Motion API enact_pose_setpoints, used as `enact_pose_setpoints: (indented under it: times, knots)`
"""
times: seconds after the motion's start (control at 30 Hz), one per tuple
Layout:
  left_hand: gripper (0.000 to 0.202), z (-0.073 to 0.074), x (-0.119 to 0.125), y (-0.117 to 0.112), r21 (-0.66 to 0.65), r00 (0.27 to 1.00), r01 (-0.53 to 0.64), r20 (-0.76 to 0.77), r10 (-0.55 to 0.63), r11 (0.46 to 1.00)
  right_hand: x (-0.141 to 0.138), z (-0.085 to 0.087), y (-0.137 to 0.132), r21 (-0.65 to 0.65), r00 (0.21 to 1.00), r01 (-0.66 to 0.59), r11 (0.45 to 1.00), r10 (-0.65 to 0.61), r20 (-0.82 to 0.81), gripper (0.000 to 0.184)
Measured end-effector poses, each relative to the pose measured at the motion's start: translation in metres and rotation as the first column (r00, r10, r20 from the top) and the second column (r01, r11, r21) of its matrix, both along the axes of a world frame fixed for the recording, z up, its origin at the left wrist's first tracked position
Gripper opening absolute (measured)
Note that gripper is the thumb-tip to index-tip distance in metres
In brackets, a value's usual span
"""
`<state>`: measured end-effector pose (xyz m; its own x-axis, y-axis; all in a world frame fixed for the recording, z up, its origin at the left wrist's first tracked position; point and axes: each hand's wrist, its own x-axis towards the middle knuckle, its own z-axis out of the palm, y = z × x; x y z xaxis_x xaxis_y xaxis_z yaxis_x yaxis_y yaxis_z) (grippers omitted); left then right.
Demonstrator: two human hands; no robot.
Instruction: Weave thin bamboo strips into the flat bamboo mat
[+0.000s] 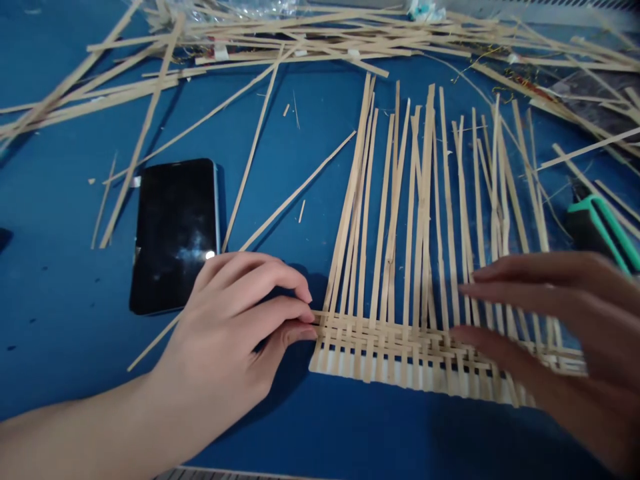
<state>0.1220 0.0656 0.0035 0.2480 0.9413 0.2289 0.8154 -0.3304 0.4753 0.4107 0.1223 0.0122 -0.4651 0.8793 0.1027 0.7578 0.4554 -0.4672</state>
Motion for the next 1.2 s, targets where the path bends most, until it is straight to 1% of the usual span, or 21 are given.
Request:
enact_pose_setpoints:
  times: [0.03, 0.07, 0.13, 0.2, 0.3, 0.37, 0.43, 0.5, 0.67, 0.9, 1.03, 1.2]
  knots:
    - [0.016, 0.0, 0.0, 0.0, -0.01, 1.0, -0.001, -0.005, 0.001, 1.0, -0.016, 0.003, -0.006, 0.059, 0.988, -0.15, 0.987, 0.151, -0.021, 0.022]
    - [0.016, 0.0, 0.0, 0.0, -0.018, 1.0, -0.001, -0.012, 0.001, 1.0, -0.028, 0.006, -0.012, 0.073, 0.968, -0.248, 0.966, 0.25, -0.025, 0.021]
    - [0.016, 0.0, 0.0, 0.001, -0.025, 1.0, -0.006, -0.03, 0.005, 1.0, -0.045, 0.006, -0.018, 0.023, 0.937, -0.346, 0.938, 0.347, -0.033, 0.018]
    - [0.016, 0.001, 0.001, 0.001, -0.021, 0.999, -0.01, -0.035, 0.009, 1.0, -0.052, 0.004, -0.02, -0.045, 0.927, -0.373, 0.927, 0.371, -0.05, 0.016]
    - [0.017, 0.001, 0.003, 0.001, -0.005, 0.999, -0.019, -0.036, 0.019, 1.0, -0.054, -0.003, -0.022, -0.094, 0.929, -0.366, 0.926, 0.359, -0.087, 0.012]
    - [0.019, 0.002, 0.005, 0.0, 0.045, 0.999, -0.028, -0.034, 0.03, 0.999, -0.053, -0.007, -0.024, -0.108, 0.936, -0.344, 0.933, 0.333, -0.109, 0.01]
    - [0.02, 0.003, 0.005, -0.001, 0.106, 0.998, -0.043, -0.031, 0.047, 0.993, -0.052, -0.008, -0.026, -0.109, 0.942, -0.329, 0.938, 0.317, -0.114, 0.012]
    - [0.02, 0.004, 0.005, -0.001, 0.134, 0.998, -0.048, -0.036, 0.053, 0.99, -0.051, -0.009, -0.027, -0.093, 0.948, -0.313, 0.945, 0.304, -0.1, 0.016]
    - [0.017, 0.003, 0.002, -0.001, 0.124, 0.999, -0.015, -0.035, 0.02, 0.992, -0.054, -0.006, -0.026, -0.121, 0.961, -0.276, 0.953, 0.271, -0.06, 0.015]
    - [0.02, 0.0, 0.003, 0.0, 0.101, 0.997, -0.002, -0.072, 0.009, 0.995, -0.06, -0.004, -0.025, -0.195, 0.977, -0.211, 0.958, 0.201, -0.068, 0.011]
    - [0.017, 0.002, 0.002, -0.003, 0.171, 0.996, -0.022, -0.082, 0.037, 0.985, -0.06, -0.002, -0.023, -0.207, 0.972, -0.235, 0.95, 0.222, -0.082, 0.012]
    - [0.015, 0.001, 0.0, -0.006, 0.155, 0.997, -0.064, -0.042, 0.071, 0.986, -0.064, 0.0, -0.022, -0.205, 0.972, -0.231, 0.951, 0.215, -0.099, 0.004]
